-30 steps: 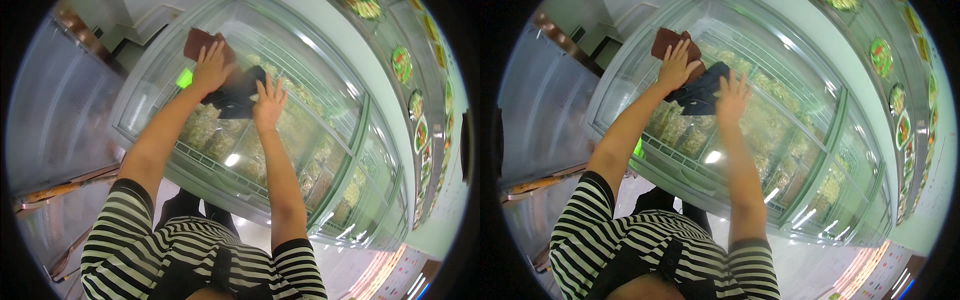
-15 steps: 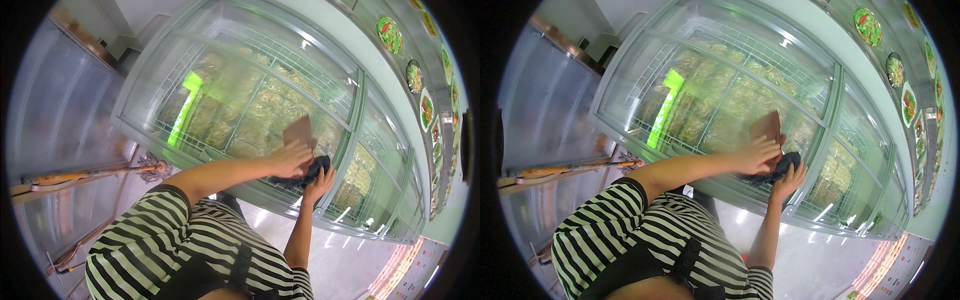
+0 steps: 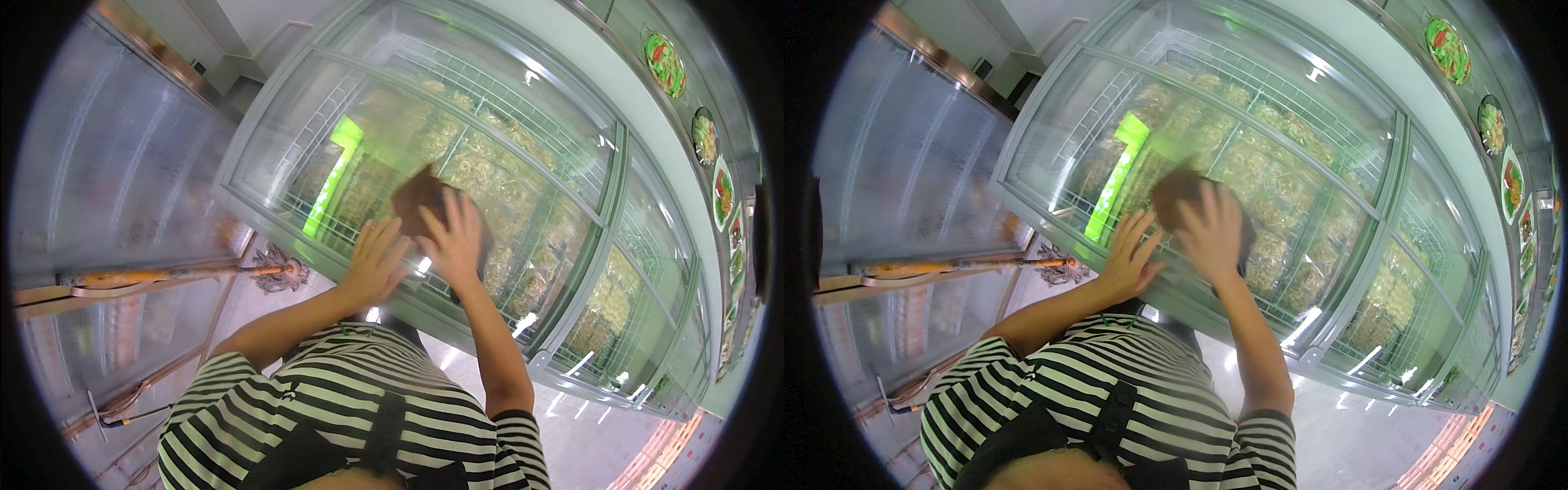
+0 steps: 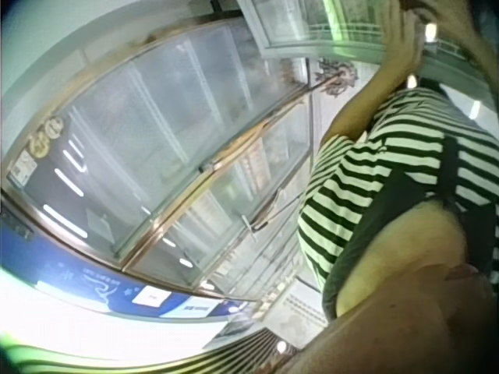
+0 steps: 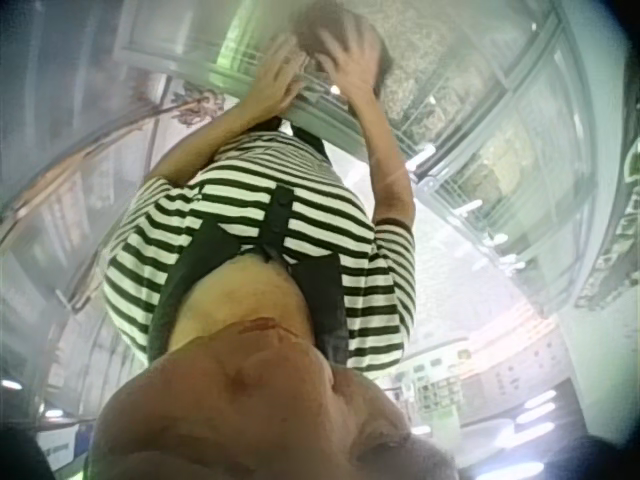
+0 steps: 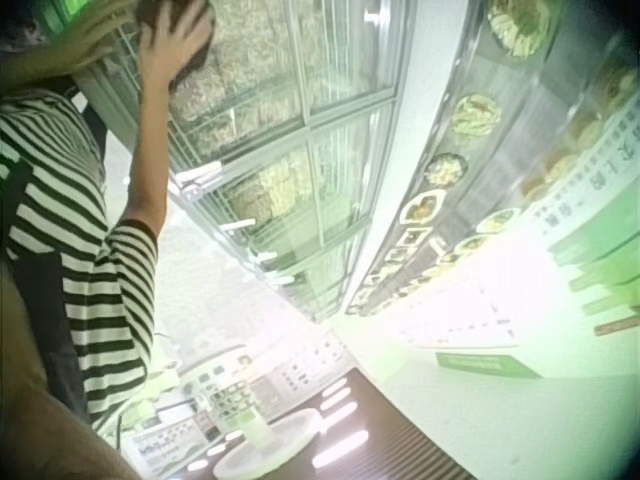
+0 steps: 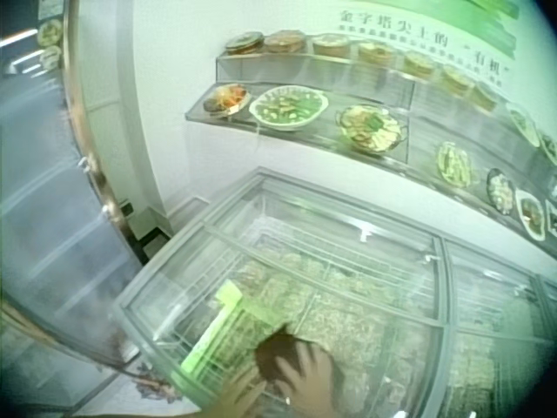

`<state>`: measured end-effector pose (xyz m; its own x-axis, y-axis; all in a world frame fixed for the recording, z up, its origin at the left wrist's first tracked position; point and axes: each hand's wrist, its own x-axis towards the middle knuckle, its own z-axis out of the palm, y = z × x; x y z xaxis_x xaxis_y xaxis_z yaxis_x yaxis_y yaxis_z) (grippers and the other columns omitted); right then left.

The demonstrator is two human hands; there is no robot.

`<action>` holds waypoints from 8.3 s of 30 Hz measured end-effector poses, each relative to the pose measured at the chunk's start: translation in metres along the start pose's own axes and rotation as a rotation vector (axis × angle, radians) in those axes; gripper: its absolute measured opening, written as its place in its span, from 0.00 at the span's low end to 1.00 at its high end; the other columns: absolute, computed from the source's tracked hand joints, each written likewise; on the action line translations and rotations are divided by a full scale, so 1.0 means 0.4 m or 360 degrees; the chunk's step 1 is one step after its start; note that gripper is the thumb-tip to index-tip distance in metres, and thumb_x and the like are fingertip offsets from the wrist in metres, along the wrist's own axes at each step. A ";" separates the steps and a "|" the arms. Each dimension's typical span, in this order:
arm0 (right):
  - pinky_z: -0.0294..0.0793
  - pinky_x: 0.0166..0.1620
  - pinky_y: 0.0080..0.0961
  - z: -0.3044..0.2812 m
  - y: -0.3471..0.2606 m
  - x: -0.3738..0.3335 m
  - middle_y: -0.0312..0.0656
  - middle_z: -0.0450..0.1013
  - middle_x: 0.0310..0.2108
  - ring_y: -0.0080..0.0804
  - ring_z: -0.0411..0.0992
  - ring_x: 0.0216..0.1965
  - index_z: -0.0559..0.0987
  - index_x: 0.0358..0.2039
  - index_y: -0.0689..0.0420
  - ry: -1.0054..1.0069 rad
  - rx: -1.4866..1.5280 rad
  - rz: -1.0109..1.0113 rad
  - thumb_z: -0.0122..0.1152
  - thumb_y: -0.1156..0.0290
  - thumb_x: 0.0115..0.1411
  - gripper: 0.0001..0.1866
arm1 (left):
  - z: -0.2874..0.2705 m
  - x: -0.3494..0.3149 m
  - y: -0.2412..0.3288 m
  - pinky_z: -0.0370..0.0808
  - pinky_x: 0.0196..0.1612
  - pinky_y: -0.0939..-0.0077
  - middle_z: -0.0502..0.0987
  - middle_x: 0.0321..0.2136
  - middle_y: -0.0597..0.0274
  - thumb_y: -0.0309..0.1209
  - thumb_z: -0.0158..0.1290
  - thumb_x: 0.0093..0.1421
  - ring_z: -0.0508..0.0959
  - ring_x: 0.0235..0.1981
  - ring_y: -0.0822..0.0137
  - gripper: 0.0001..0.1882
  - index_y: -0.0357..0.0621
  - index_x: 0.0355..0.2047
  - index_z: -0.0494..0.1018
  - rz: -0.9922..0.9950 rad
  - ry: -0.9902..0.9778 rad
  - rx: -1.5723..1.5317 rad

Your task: The person mops the floor in front of a glass-top freezer using a mop and a red bucket. They then wipe the glass surface of the freezer with a cloth.

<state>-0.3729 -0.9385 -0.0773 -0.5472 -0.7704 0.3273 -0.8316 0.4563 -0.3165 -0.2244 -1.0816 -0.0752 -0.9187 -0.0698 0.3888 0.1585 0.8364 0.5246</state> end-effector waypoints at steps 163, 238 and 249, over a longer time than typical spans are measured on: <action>0.47 0.60 0.63 -0.341 0.583 -0.758 0.48 0.55 0.63 0.53 0.51 0.64 0.76 0.50 0.39 0.0856 -0.0907 0.1691 0.57 0.46 0.54 0.24 | 0.162 0.037 0.037 0.57 0.59 0.54 0.67 0.54 0.45 0.38 0.49 0.63 0.62 0.58 0.45 0.23 0.37 0.54 0.65 -0.0098 0.0234 0.0614; 0.57 0.57 0.48 -0.990 1.235 -1.764 0.56 0.60 0.58 0.55 0.57 0.59 0.75 0.51 0.46 0.0499 -0.0657 0.1168 0.57 0.69 0.53 0.22 | 0.910 0.082 0.998 0.46 0.65 0.59 0.53 0.62 0.44 0.32 0.47 0.62 0.52 0.65 0.49 0.30 0.35 0.62 0.52 -0.0363 0.0277 0.0403; 0.50 0.63 0.50 -0.853 1.002 -1.363 0.40 0.60 0.61 0.44 0.56 0.62 0.79 0.43 0.45 -0.0270 0.0424 -0.0183 0.60 0.69 0.50 0.17 | 0.933 0.092 0.973 0.52 0.64 0.59 0.58 0.59 0.41 0.34 0.51 0.60 0.56 0.62 0.44 0.29 0.34 0.58 0.57 -0.0717 0.0677 0.0644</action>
<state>-0.4400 -0.1836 -0.0790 -0.4092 -0.8834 0.2286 -0.8208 0.2470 -0.5150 -0.3314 -0.5559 -0.1394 -0.6303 -0.5898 0.5049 -0.4224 0.8062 0.4144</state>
